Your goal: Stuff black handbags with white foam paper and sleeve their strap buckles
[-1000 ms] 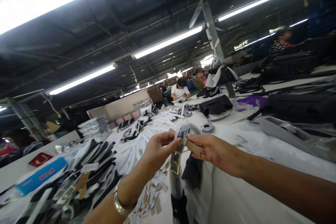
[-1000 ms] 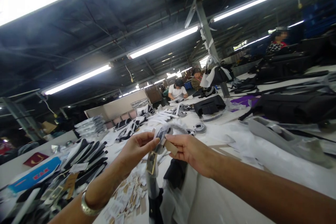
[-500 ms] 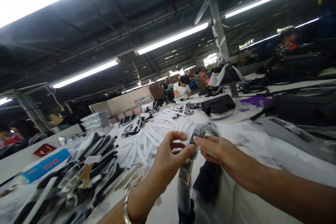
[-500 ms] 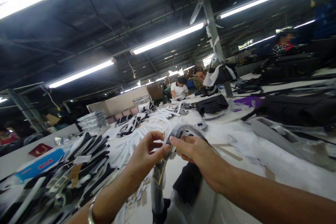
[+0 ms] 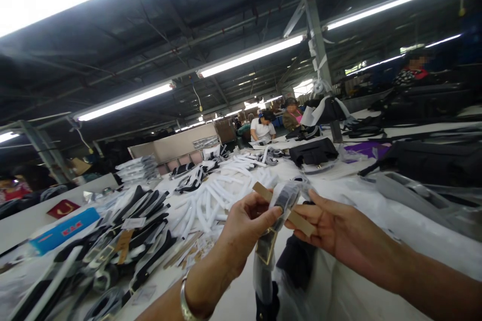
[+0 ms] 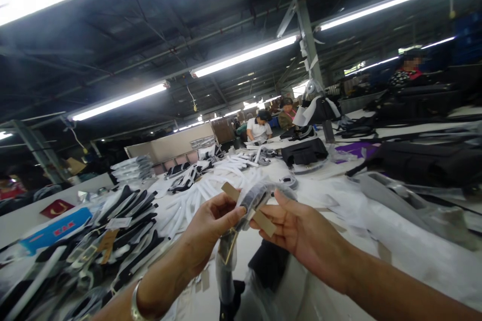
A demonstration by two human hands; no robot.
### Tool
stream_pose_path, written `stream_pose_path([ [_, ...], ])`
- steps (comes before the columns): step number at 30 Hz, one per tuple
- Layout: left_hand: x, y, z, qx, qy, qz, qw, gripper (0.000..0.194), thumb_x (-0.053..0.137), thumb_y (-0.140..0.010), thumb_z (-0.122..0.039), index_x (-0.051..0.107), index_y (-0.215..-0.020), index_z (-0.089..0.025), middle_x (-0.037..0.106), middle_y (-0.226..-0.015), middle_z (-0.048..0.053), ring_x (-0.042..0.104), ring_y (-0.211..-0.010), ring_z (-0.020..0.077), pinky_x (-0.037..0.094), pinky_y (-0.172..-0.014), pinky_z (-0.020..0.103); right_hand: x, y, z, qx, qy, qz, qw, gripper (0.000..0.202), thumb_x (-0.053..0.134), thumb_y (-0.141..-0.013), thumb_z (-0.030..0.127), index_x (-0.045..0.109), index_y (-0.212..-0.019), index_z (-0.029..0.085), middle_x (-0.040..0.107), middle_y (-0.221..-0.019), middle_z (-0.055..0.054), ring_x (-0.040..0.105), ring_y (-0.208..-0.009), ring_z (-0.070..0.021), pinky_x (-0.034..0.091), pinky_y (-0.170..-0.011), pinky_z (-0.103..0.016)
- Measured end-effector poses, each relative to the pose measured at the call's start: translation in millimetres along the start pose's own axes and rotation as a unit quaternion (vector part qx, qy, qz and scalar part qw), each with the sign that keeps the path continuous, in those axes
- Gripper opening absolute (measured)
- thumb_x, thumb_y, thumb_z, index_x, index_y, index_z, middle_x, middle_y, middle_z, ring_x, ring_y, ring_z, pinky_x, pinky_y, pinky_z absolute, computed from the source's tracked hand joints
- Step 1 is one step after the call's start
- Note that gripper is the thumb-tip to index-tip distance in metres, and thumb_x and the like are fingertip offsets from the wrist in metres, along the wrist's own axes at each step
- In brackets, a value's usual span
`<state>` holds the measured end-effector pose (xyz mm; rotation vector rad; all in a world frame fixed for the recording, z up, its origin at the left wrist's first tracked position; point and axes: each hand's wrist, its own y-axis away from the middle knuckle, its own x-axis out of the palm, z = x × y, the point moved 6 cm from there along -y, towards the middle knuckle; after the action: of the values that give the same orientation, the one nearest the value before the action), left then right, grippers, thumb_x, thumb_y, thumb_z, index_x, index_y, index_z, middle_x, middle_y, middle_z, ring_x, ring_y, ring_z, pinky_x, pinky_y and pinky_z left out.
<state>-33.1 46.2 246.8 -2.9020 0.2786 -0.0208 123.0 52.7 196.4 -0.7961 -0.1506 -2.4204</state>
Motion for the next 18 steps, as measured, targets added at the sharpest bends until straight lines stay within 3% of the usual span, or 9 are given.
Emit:
stream_pose_path([
  [2,0.4,1.5,-1.2,-0.002,-0.021,0.012,1.000,0.039,0.086,-0.071,-0.045,0.073,-0.095,-0.017,0.071,-0.089,0.004,0.065,-0.089,0.0200,0.048,-0.083,0.028,-5.4,2.4,-6.6,0.001,-0.057,0.000,0.998,0.034,0.062,-0.091,0.043,0.075,-0.109,0.017,0.071,-0.119,-0.011,0.064,-0.115,-0.0249,0.048,-0.104,-0.038],
  [7,2.4,5.4,-5.9,-0.003,-0.026,0.023,0.999,0.034,0.084,-0.074,-0.044,0.072,-0.091,-0.017,0.072,-0.090,0.004,0.063,-0.085,0.0168,0.047,-0.080,0.026,-8.8,3.6,-21.0,-0.029,-0.075,-0.041,0.996,0.028,0.079,-0.077,0.025,0.078,-0.105,0.019,0.073,-0.115,-0.008,0.066,-0.111,-0.0211,0.049,-0.103,-0.031],
  [12,2.8,5.4,-3.9,0.014,-0.036,0.015,0.999,0.035,0.084,-0.074,-0.042,0.069,-0.090,-0.015,0.069,-0.085,0.004,0.062,-0.079,0.0149,0.047,-0.074,0.024,9.1,1.4,-21.9,-0.099,0.006,-0.054,0.994,0.030,0.080,-0.081,0.036,0.076,-0.108,0.022,0.071,-0.111,-0.006,0.062,-0.105,-0.0157,0.049,-0.096,-0.025],
  [18,6.7,4.2,-1.1,0.060,-0.049,0.009,0.997,0.027,0.080,-0.078,-0.037,0.067,-0.086,-0.016,0.064,-0.080,0.001,0.060,-0.076,0.0137,0.047,-0.072,0.024,14.4,-2.2,-25.3,-0.205,0.073,-0.154,0.964,0.031,0.078,-0.079,0.050,0.071,-0.082,0.020,0.063,-0.081,-0.002,0.056,-0.081,-0.0155,0.049,-0.079,-0.026],
])
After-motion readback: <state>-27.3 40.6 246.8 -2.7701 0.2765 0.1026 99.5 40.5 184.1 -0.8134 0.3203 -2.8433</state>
